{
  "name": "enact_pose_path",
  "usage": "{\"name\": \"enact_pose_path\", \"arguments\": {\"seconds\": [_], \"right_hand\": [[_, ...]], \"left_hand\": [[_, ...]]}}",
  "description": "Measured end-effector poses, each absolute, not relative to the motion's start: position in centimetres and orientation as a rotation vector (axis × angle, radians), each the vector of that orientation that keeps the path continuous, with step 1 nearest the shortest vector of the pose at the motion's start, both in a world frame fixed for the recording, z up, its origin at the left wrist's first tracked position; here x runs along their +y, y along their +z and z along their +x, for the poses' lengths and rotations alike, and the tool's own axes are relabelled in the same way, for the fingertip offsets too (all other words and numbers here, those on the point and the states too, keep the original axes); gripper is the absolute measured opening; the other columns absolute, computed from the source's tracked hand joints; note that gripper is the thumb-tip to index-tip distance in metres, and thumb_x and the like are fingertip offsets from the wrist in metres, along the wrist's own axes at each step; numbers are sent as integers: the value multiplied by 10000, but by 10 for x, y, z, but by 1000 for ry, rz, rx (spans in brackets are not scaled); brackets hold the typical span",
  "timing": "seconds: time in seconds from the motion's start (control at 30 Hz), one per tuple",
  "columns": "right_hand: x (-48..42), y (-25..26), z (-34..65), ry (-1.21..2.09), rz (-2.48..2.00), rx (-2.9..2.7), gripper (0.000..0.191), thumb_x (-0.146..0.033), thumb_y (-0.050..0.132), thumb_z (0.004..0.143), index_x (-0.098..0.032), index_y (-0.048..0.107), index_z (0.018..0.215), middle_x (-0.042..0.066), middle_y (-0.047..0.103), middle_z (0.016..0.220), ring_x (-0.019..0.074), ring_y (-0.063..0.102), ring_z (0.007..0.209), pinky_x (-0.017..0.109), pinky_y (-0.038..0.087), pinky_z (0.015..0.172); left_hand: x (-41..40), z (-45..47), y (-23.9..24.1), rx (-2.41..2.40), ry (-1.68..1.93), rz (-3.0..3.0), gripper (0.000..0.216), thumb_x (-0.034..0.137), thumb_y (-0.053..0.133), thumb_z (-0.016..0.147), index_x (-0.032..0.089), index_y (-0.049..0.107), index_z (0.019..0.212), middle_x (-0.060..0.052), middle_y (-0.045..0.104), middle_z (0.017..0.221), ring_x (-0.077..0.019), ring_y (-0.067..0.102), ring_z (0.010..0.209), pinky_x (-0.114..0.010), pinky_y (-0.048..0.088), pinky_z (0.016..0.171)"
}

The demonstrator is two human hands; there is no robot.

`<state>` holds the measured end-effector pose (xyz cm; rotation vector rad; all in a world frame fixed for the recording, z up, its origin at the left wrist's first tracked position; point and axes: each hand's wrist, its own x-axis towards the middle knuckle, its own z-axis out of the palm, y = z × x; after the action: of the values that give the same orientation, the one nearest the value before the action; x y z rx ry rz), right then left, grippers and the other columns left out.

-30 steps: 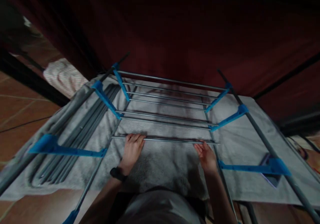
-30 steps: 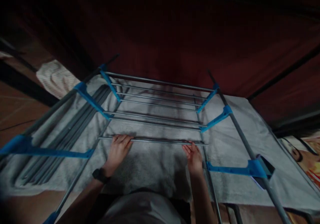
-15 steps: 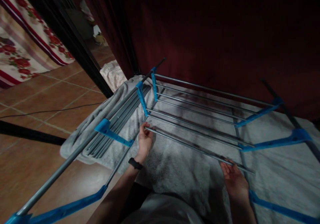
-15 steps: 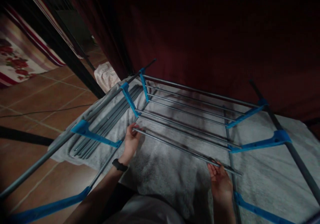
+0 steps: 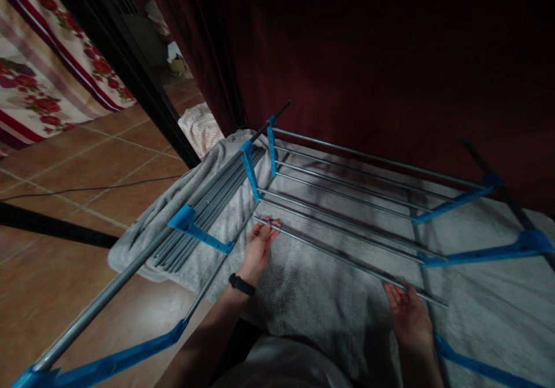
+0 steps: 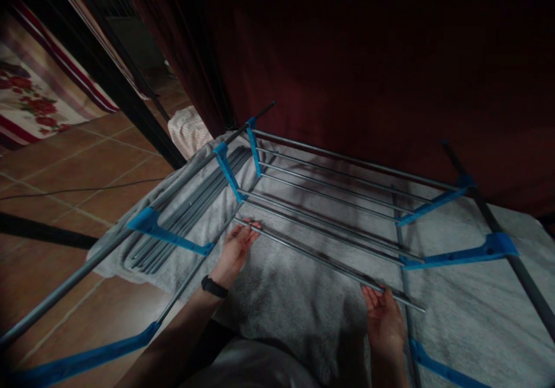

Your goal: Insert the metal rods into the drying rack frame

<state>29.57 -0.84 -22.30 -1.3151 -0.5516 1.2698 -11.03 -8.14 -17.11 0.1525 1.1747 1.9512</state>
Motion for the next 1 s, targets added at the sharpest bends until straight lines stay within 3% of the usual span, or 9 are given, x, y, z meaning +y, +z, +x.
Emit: {"name": "enact_pose_path", "arguments": {"seconds": [0.17, 0.33, 0.57, 0.8, 1.0], "right_hand": [[-8, -227, 297, 1262, -1324, -555, 227, -450, 806, 792, -247, 720, 844, 11, 737, 817, 202, 764, 800, 438, 670, 941], [-8, -235, 299, 1241, -1305, -585, 259, -470, 833, 761, -247, 735, 847, 3, 755, 843, 192, 771, 843, 447, 647, 1002], [-7, -236, 298, 1242, -1335, -547, 315, -494, 879, 722, -250, 679, 721, -9, 722, 749, 193, 764, 790, 435, 674, 921], [-8, -239, 303, 1257, -1296, -515, 382, -493, 954, 666, -239, 673, 722, -5, 747, 766, 187, 765, 813, 439, 654, 978], [-8, -246, 308, 1283, -1192, -608, 430, -517, 985, 640, -230, 746, 853, -6, 785, 837, 167, 781, 811, 353, 690, 836]], "left_hand": [[-79, -105, -177, 1186, 1956, 113, 378, 333, 972, 712, 188, 704, 936, -54, 786, 945, -183, 776, 890, -309, 603, 831], [-76, -98, -180, 1178, 1905, 105, 384, 320, 965, 719, 185, 711, 973, -67, 793, 945, -182, 771, 857, -310, 594, 819], [-72, -92, -188, 1226, 1893, 99, 409, 362, 1006, 653, 187, 670, 808, -40, 751, 849, -161, 729, 804, -292, 567, 786], [-73, -91, -193, 1185, 1880, 140, 367, 325, 970, 715, 193, 710, 939, -68, 782, 924, -184, 749, 880, -317, 583, 837], [-77, -95, -195, 1124, 1840, 139, 348, 235, 940, 728, 167, 696, 967, -71, 795, 934, -224, 782, 980, -344, 598, 902]]}}
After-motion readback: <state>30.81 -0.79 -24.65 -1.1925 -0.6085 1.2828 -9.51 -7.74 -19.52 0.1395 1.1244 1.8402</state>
